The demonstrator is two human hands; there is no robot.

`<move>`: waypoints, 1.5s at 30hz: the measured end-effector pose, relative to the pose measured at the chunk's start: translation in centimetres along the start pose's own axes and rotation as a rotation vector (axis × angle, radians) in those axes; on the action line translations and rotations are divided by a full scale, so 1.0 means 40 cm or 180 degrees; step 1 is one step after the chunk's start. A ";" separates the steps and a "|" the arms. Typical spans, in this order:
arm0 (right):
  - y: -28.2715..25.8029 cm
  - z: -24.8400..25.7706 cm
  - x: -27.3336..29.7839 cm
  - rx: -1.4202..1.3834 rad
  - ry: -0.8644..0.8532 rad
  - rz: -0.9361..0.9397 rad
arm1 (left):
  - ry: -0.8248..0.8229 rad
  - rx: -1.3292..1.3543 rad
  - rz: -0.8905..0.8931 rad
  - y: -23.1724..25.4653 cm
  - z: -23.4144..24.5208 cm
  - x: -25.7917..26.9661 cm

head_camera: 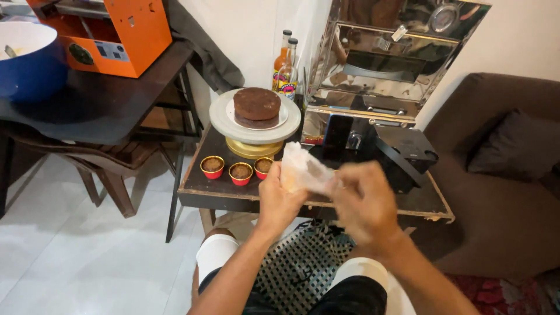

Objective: The person fills a piping bag with frosting and then pipes the frosting onto several small cupcakes arranged on a table. The person handles the piping bag and cupcakes to apply the frosting.

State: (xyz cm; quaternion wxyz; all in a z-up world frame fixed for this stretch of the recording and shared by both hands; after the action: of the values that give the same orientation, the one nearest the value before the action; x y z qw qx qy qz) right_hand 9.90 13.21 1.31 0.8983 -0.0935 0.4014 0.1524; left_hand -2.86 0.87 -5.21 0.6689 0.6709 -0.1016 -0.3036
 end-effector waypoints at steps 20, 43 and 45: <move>-0.028 0.067 -0.122 -0.0662 -0.1949 -0.1625 | -0.1468 -0.0701 -0.1266 0.039 0.016 0.064; 0.083 0.101 -0.179 -0.1988 -0.0742 -0.1765 | -0.1599 0.0206 -0.0829 0.035 0.041 0.145; 0.069 0.091 -0.187 -0.2232 -0.0756 -0.1797 | -0.1425 0.0192 -0.1021 0.029 0.026 0.114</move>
State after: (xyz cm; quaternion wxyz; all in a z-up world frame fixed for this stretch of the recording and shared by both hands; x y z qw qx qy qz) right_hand 6.73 15.38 9.21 0.8585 -0.4790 0.1789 0.0381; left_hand 0.51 -2.56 -5.23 0.5529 0.6143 -0.1483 -0.5431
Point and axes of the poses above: each hand's wrist, its own x-axis away from the middle knuckle, its own z-axis out of the back of the hand, y = z × x, the point moved 1 cm from there along -x, towards the middle knuckle, and after that the axes turned 15 degrees about -y, right-handed, at the moved point
